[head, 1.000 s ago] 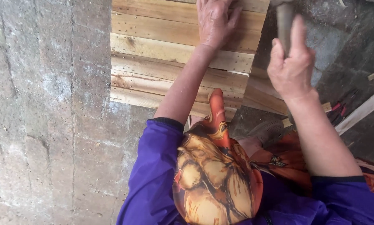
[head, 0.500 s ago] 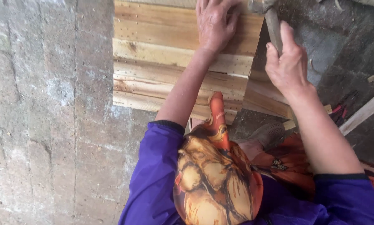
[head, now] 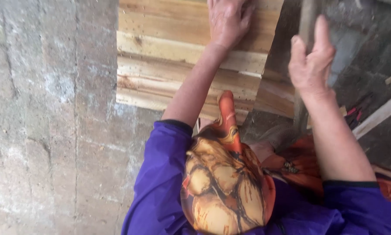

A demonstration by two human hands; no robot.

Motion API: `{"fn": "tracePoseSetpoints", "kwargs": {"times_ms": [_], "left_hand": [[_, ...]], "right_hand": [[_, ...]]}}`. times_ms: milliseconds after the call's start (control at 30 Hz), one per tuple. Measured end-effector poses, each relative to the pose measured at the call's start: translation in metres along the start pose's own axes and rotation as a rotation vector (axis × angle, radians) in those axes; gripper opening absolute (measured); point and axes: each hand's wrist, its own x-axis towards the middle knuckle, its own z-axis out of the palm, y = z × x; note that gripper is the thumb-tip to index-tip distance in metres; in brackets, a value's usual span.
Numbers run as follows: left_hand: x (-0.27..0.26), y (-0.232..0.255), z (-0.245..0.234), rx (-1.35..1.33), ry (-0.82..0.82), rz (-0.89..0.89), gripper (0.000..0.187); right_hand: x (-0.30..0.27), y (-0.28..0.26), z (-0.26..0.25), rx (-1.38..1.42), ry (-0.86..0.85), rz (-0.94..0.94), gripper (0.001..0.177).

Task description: Nailing wooden slats onto a frame to assemble a wooden structure on the floor.

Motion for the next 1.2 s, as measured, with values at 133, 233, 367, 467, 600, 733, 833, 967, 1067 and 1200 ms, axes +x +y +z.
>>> {"fn": "tracePoseSetpoints", "kwargs": {"times_ms": [133, 233, 367, 467, 600, 733, 833, 967, 1067, 1200], "left_hand": [[0.0, -0.01, -0.008, -0.038, -0.066, 0.007, 0.025], [-0.013, -0.017, -0.046, -0.032, -0.059, -0.096, 0.044], [-0.058, -0.08, -0.173, -0.078, 0.161, -0.273, 0.042], [-0.102, -0.157, -0.277, 0.312, 0.435, -0.303, 0.018], [-0.203, -0.249, -0.335, 0.419, 0.312, -0.592, 0.007], [-0.226, -0.247, -0.323, 0.328, 0.199, -0.83, 0.014], [-0.239, -0.266, -0.296, 0.239, 0.274, -0.776, 0.024], [-0.234, -0.26, -0.29, 0.226, 0.316, -0.834, 0.019], [-0.237, -0.268, -0.288, 0.272, 0.322, -0.824, 0.021], [-0.231, -0.259, -0.296, 0.483, 0.191, -0.713, 0.021]], "right_hand": [[-0.022, -0.019, -0.012, 0.003, 0.069, 0.032, 0.023], [-0.059, -0.006, -0.019, 0.282, 0.024, 0.48, 0.016], [-0.108, 0.015, -0.03, 0.332, -0.028, 0.561, 0.02], [-0.13, 0.022, -0.038, 0.305, -0.055, 0.662, 0.034], [-0.152, 0.059, -0.045, 0.299, 0.002, 0.759, 0.042], [-0.153, 0.056, -0.044, 0.361, 0.001, 0.771, 0.055], [-0.145, 0.047, -0.038, 0.299, -0.06, 0.682, 0.05], [-0.146, 0.046, -0.032, 0.337, -0.077, 0.713, 0.043], [-0.14, 0.035, -0.03, 0.301, -0.116, 0.68, 0.046], [-0.14, 0.036, -0.029, 0.307, -0.123, 0.654, 0.052]]}}
